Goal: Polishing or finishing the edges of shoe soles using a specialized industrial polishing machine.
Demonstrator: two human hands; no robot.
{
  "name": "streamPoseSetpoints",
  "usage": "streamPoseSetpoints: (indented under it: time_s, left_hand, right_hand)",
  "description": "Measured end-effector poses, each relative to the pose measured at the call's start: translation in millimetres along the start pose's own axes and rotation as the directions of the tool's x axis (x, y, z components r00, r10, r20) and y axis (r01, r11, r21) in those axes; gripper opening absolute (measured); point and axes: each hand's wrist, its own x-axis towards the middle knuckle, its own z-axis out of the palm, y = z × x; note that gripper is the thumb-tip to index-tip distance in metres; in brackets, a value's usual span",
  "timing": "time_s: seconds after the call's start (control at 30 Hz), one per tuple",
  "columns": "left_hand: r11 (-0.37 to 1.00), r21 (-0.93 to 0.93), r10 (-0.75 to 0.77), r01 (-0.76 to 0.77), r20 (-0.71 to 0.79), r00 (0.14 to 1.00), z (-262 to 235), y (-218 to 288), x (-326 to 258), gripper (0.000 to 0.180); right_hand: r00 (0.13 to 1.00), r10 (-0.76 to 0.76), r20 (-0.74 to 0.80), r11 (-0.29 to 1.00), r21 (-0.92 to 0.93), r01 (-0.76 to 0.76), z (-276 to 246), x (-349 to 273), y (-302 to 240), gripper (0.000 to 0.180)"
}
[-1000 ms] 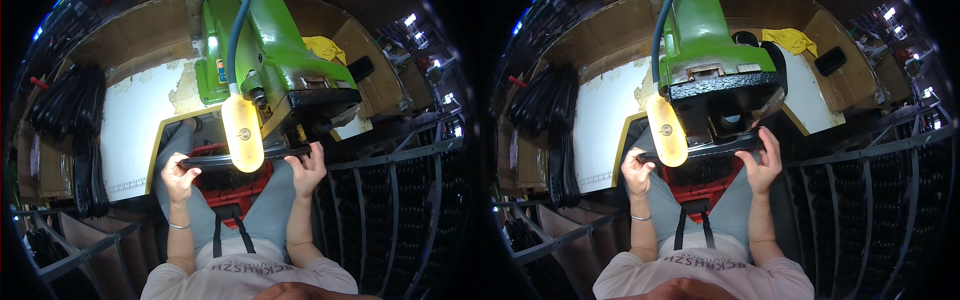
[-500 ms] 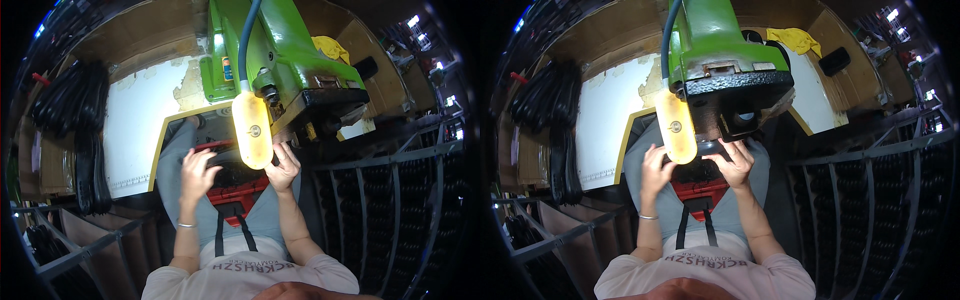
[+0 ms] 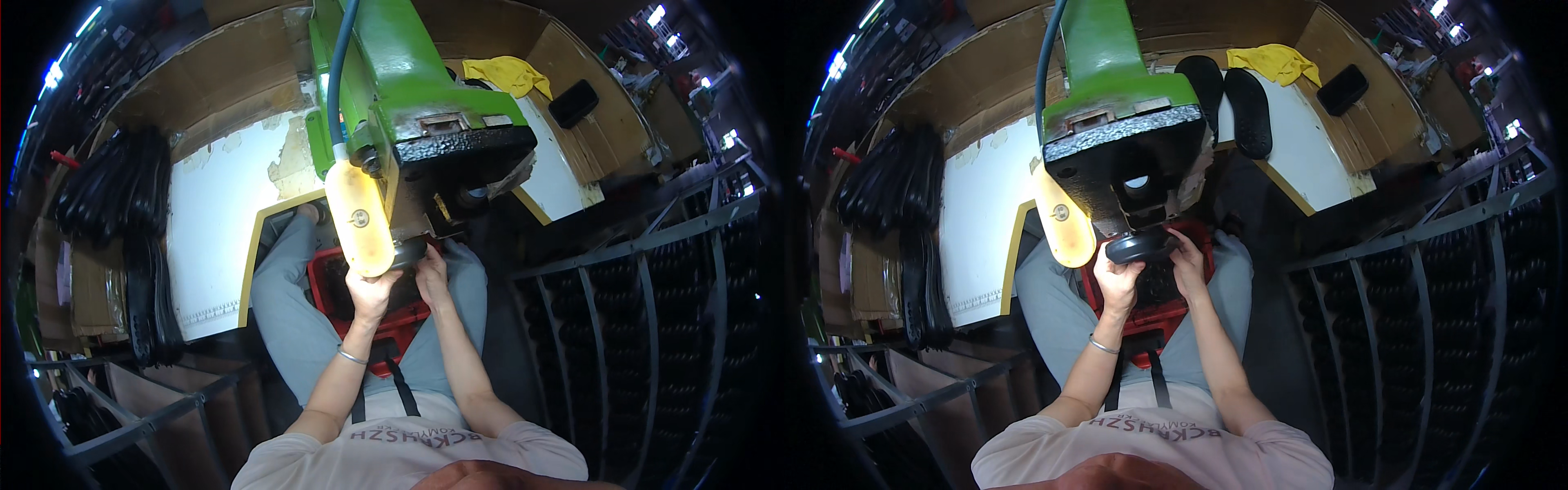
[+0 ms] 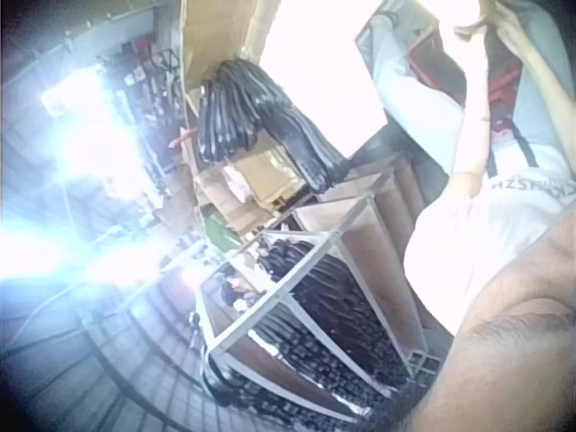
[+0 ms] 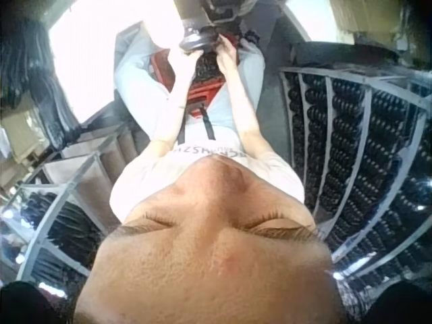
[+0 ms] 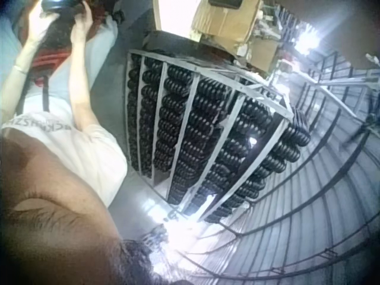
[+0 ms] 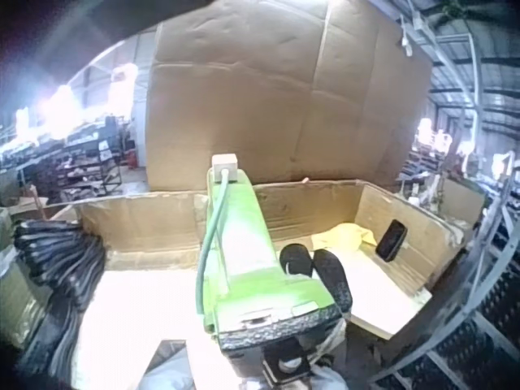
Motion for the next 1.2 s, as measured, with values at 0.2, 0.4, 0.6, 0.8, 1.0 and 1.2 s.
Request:
streamPoseSetpoints:
  time_s: [0.2, 0.4, 0.6, 0.8, 1.0, 1.2]
  left_hand:
    - [1.0, 0.022, 0.0, -0.001, 0.046, 0.999, -3.2, 2.4, 1.0, 0.052]
    - [0.989, -0.142, 0.039, -0.038, 0.005, 0.999, -13.3, 40.4, 14.1, 0.051]
    - [0.931, -0.362, 0.028, -0.049, -0.065, 0.998, -66.3, 64.6, 8.6, 0.049]
    - [0.918, -0.395, 0.021, -0.028, -0.022, 1.0, -77.6, 81.6, -1.9, 0.052]
    - [0.998, -0.037, 0.058, -0.053, 0.154, 0.986, -9.4, 65.3, 4.1, 0.051]
    - [1.0, -0.021, -0.011, 0.016, 0.196, 0.98, 25.0, 30.1, 12.8, 0.054]
  right_hand:
    - [0.925, -0.293, -0.241, 0.939, -0.254, 0.231, -20.8, -4.0, -66.9, 0.039]
    - [0.853, -0.521, 0.003, 0.603, -0.707, 0.37, 27.0, -9.0, -171.9, 0.039]
    - [0.858, -0.479, 0.188, 0.527, -0.719, 0.452, 84.2, -4.2, -155.3, 0.041]
    - [0.892, -0.42, 0.169, 0.71, -0.552, 0.438, 75.2, -2.7, -123.0, 0.043]
    - [0.925, -0.377, 0.043, 0.842, -0.401, 0.361, -17.5, 11.4, -133.2, 0.048]
    - [0.884, -0.466, -0.044, 0.808, -0.427, 0.405, -48.0, 16.2, -172.0, 0.044]
